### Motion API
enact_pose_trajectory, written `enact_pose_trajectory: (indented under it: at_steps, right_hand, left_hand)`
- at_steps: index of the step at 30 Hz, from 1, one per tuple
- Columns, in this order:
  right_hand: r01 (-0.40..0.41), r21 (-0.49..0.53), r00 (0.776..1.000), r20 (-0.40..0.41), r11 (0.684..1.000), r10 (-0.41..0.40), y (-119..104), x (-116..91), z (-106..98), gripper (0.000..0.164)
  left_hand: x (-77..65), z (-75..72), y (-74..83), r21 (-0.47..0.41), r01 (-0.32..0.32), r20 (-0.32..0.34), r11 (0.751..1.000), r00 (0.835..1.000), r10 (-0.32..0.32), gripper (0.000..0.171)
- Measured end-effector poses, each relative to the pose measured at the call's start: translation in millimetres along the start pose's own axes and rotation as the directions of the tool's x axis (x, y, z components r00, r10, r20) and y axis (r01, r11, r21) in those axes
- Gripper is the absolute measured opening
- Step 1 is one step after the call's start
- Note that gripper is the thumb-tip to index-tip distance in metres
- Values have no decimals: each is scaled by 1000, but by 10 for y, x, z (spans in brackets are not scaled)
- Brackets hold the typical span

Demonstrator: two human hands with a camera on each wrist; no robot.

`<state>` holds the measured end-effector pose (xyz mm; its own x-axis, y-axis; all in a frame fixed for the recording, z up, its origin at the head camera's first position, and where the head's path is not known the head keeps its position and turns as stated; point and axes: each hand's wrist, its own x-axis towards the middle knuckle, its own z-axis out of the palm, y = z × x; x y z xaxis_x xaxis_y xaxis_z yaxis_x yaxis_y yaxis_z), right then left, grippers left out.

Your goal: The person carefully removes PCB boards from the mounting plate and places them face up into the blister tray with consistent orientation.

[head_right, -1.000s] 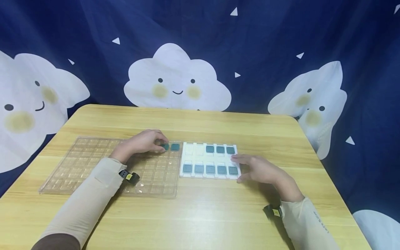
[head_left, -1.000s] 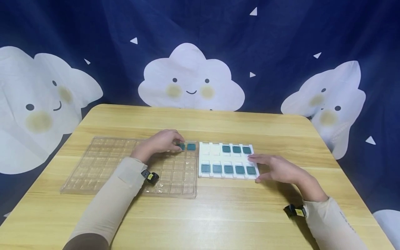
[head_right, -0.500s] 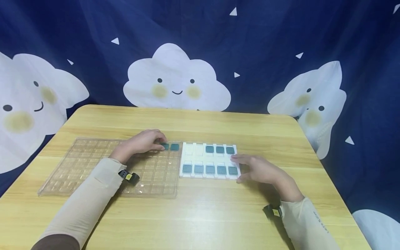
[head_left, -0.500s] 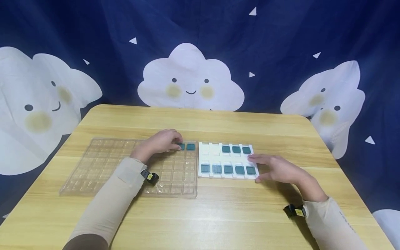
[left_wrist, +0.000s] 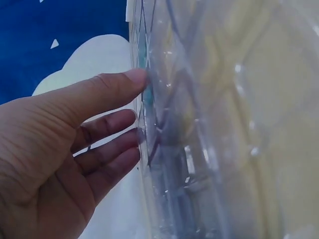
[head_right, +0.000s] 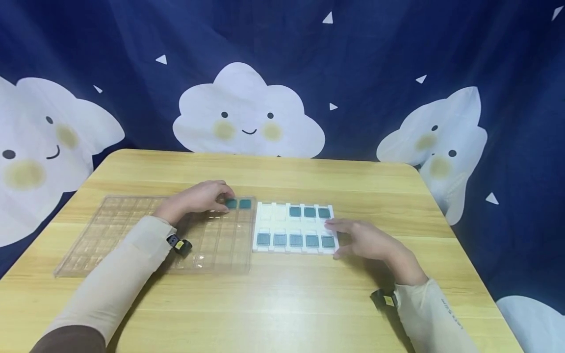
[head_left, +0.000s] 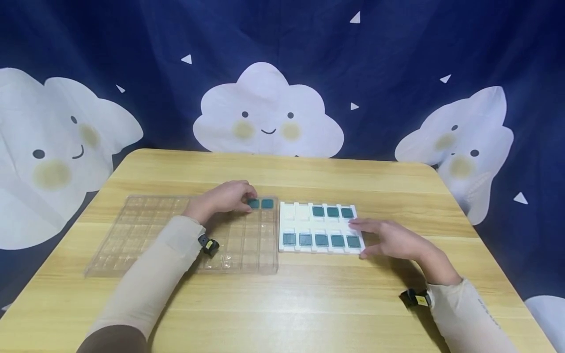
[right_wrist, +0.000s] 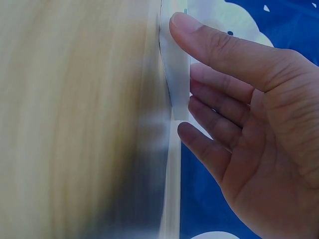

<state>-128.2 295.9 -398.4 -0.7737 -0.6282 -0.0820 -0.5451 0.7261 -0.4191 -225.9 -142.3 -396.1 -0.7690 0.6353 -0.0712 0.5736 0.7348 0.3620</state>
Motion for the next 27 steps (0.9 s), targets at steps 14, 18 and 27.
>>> enact_pose_trajectory:
  at_steps: [14,18,27]
  right_hand:
    - [5,3,1000,5,1000,-5,8,5,4,71]
    - [5,1,1000,3,1000,-5,6,5,0,71]
    - [-8,9,1000,7,1000,8,-13,7,-4,71]
  left_hand:
    - [-144,-41,287,-35,7,-44,999,999,-8,44]
    - [-183,-19,372,-39,17,-58,999,998,-19,46]
    - [-237,39,531,-49,-49,-72,998,996,45,53]
